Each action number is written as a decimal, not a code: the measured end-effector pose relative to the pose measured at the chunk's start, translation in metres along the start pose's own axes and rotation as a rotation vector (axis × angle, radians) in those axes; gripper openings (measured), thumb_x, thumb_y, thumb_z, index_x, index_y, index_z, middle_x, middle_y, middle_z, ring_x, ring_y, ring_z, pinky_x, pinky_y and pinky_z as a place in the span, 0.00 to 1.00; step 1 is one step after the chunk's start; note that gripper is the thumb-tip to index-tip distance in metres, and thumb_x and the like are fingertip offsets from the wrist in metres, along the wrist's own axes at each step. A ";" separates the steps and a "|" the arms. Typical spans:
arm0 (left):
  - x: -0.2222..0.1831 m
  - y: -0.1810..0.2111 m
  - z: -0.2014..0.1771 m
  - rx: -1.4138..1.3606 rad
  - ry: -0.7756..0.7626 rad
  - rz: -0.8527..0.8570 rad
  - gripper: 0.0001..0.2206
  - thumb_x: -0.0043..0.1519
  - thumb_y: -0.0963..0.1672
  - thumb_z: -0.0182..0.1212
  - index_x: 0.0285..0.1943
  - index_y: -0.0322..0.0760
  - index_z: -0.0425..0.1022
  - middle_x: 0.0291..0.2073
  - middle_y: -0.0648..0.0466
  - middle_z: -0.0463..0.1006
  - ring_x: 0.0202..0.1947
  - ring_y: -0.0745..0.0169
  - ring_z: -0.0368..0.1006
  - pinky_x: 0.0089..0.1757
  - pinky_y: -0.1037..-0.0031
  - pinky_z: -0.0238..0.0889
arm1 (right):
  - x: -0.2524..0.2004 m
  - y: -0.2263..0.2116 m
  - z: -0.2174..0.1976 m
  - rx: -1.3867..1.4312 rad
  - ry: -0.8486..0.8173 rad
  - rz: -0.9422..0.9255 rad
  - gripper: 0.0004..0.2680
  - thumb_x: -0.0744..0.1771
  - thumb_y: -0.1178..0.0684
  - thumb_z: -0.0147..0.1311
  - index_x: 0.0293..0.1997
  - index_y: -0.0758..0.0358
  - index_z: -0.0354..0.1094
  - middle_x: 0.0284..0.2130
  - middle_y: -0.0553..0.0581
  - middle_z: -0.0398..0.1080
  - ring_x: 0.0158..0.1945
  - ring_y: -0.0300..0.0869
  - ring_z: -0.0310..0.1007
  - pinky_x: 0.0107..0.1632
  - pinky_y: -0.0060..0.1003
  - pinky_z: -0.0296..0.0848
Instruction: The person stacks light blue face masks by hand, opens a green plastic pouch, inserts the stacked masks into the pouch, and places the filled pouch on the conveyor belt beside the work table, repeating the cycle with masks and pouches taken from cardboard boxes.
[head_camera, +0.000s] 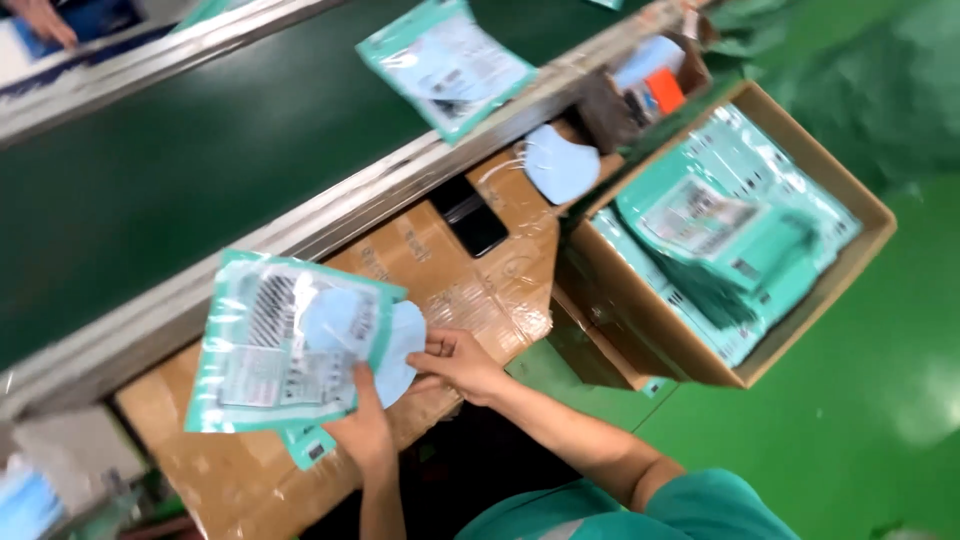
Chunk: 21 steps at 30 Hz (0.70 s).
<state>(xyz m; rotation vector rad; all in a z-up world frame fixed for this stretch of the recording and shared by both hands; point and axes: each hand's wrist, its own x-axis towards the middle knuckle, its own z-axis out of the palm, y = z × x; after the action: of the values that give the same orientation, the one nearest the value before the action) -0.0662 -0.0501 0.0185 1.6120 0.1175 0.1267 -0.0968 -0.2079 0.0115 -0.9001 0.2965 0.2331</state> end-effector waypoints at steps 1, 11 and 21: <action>-0.006 -0.006 0.002 0.007 -0.050 0.010 0.16 0.66 0.38 0.61 0.60 0.19 0.69 0.54 0.44 0.77 0.50 0.56 0.73 0.53 0.66 0.66 | 0.001 0.003 0.003 0.025 0.030 -0.034 0.16 0.69 0.59 0.54 0.63 0.71 0.64 0.51 0.60 0.75 0.50 0.42 0.79 0.48 0.36 0.80; -0.040 -0.046 0.007 0.156 -0.739 0.308 0.12 0.71 0.42 0.54 0.60 0.30 0.71 0.54 0.49 0.77 0.53 0.57 0.75 0.54 0.73 0.66 | 0.010 0.007 -0.006 -0.216 0.102 -0.442 0.11 0.69 0.60 0.58 0.57 0.67 0.73 0.48 0.56 0.77 0.49 0.36 0.75 0.52 0.33 0.76; 0.180 -0.258 -0.103 0.377 -0.998 0.761 0.23 0.59 0.51 0.56 0.54 0.27 0.71 0.45 0.38 0.78 0.49 0.44 0.77 0.54 0.59 0.69 | -0.044 -0.039 0.009 -1.013 -0.011 -0.720 0.06 0.71 0.49 0.59 0.52 0.51 0.72 0.42 0.46 0.77 0.43 0.34 0.79 0.46 0.29 0.79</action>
<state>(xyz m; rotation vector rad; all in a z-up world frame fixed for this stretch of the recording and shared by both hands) 0.0968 0.0912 -0.2329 1.8436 -1.3090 -0.1369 -0.1238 -0.2272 0.0605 -1.9353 -0.2075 -0.3241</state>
